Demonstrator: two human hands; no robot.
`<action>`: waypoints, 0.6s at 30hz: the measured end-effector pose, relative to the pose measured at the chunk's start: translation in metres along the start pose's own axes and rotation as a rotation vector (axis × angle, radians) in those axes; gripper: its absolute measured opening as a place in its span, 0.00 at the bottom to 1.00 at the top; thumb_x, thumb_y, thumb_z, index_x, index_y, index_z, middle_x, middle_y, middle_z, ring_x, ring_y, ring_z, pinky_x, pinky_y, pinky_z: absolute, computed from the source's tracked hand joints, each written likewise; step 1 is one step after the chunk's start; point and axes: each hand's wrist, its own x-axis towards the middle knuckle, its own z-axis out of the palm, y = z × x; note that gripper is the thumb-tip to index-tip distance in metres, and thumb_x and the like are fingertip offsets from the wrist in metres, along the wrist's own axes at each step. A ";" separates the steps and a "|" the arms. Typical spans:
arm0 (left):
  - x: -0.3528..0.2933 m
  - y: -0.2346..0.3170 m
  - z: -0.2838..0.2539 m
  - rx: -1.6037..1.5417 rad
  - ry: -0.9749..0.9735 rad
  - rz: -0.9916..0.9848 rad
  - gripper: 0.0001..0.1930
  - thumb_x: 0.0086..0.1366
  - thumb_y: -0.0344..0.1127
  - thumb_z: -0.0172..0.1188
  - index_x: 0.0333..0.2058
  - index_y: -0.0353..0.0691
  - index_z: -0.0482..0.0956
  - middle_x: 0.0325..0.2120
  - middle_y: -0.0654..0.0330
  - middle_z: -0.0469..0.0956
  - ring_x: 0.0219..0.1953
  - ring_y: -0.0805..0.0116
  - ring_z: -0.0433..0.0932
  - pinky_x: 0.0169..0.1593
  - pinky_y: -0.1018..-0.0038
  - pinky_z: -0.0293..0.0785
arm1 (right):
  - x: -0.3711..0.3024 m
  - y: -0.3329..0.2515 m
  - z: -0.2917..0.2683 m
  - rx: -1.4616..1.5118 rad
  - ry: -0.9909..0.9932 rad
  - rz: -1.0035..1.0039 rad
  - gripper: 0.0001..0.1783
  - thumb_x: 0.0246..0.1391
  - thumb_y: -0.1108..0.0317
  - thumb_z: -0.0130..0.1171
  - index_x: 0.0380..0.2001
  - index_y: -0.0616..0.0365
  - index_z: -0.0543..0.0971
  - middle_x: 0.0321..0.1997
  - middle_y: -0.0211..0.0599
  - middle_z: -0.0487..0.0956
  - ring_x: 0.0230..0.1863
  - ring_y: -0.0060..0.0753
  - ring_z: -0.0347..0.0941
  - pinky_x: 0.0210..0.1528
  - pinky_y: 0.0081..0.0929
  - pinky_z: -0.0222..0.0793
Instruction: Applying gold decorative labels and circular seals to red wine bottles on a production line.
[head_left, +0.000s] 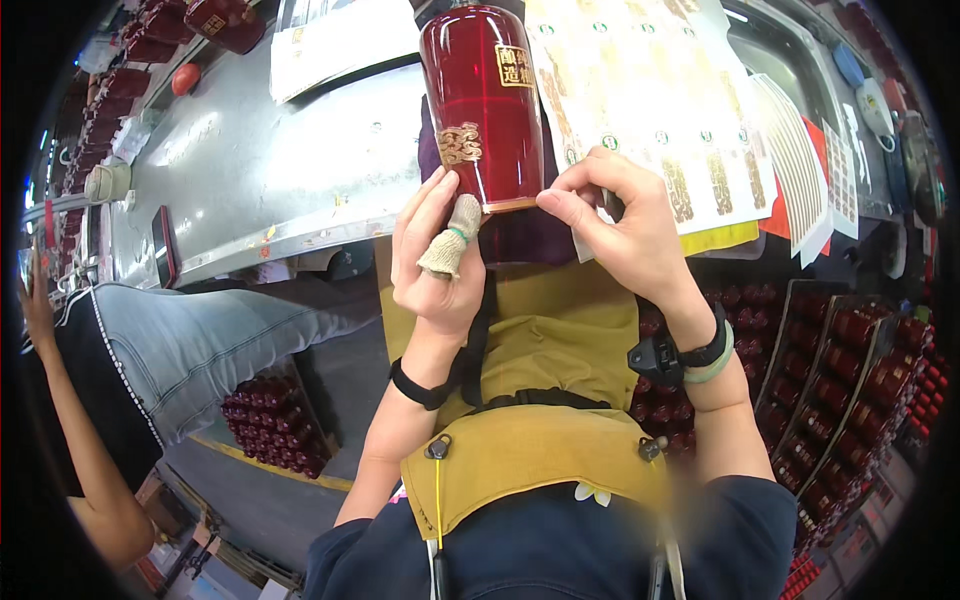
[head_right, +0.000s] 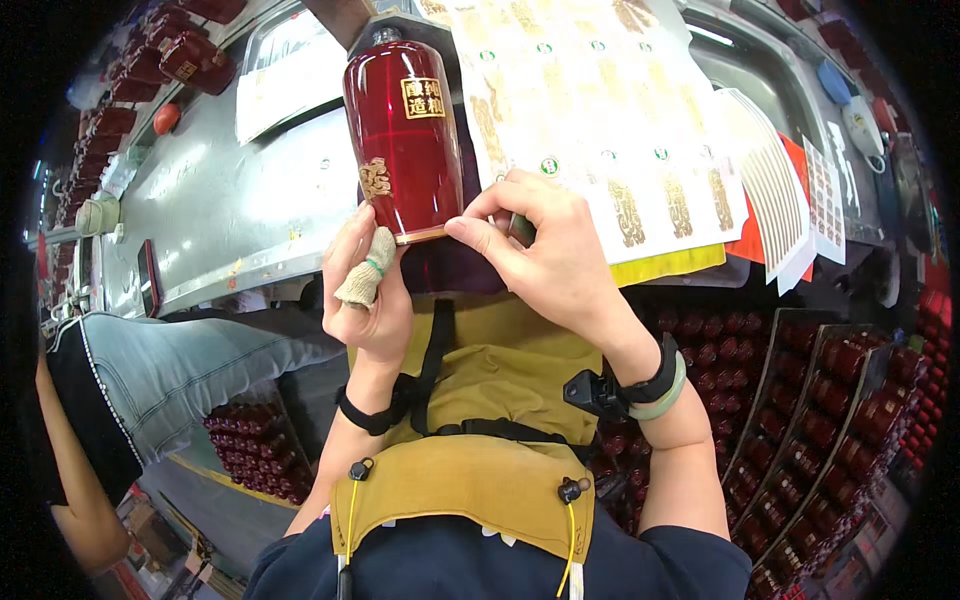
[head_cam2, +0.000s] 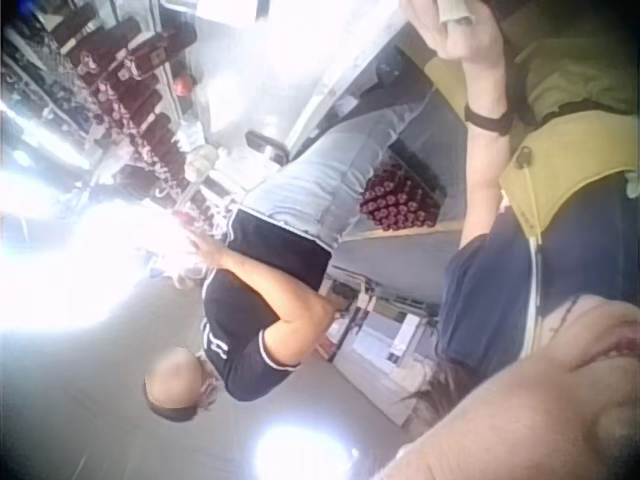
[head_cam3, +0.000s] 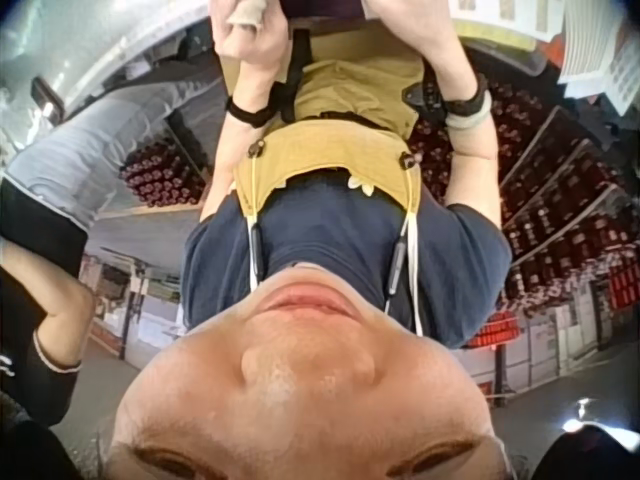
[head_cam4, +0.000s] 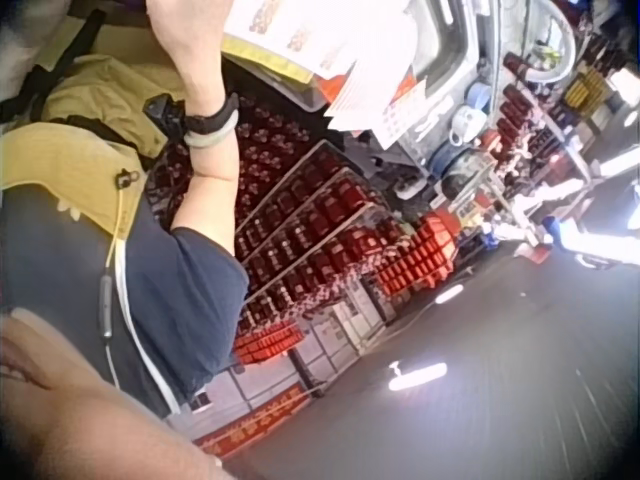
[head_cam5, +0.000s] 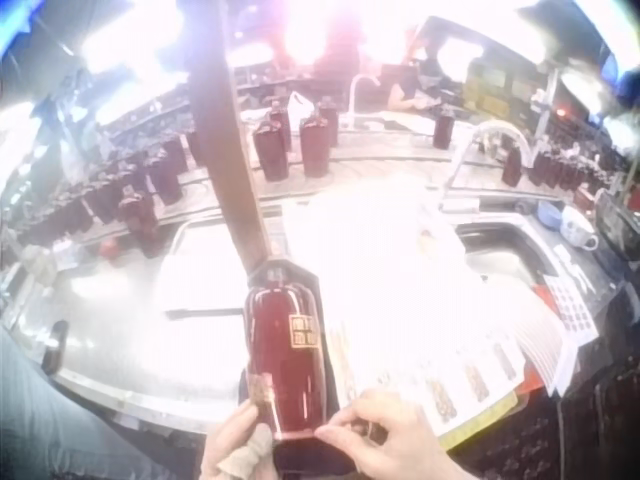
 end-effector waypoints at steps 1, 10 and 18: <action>-0.001 -0.001 -0.001 -0.007 0.007 -0.051 0.19 0.59 0.13 0.68 0.51 0.23 0.82 0.49 0.45 0.84 0.51 0.53 0.84 0.55 0.64 0.83 | 0.000 0.000 0.000 -0.012 -0.009 0.024 0.09 0.56 0.68 0.72 0.31 0.63 0.85 0.25 0.34 0.76 0.24 0.25 0.68 0.29 0.28 0.64; 0.000 0.006 0.002 0.266 0.011 0.163 0.17 0.59 0.15 0.69 0.48 0.29 0.85 0.56 0.45 0.79 0.57 0.49 0.79 0.57 0.63 0.80 | 0.001 0.002 -0.001 -0.026 -0.010 0.011 0.09 0.57 0.68 0.72 0.31 0.63 0.85 0.25 0.34 0.76 0.24 0.24 0.68 0.29 0.27 0.64; 0.006 0.003 -0.001 0.125 -0.054 0.060 0.13 0.58 0.15 0.70 0.42 0.31 0.87 0.47 0.52 0.86 0.51 0.51 0.84 0.53 0.65 0.83 | 0.003 -0.001 0.001 -0.001 -0.003 0.001 0.09 0.56 0.68 0.72 0.31 0.63 0.85 0.25 0.34 0.76 0.24 0.25 0.68 0.28 0.27 0.64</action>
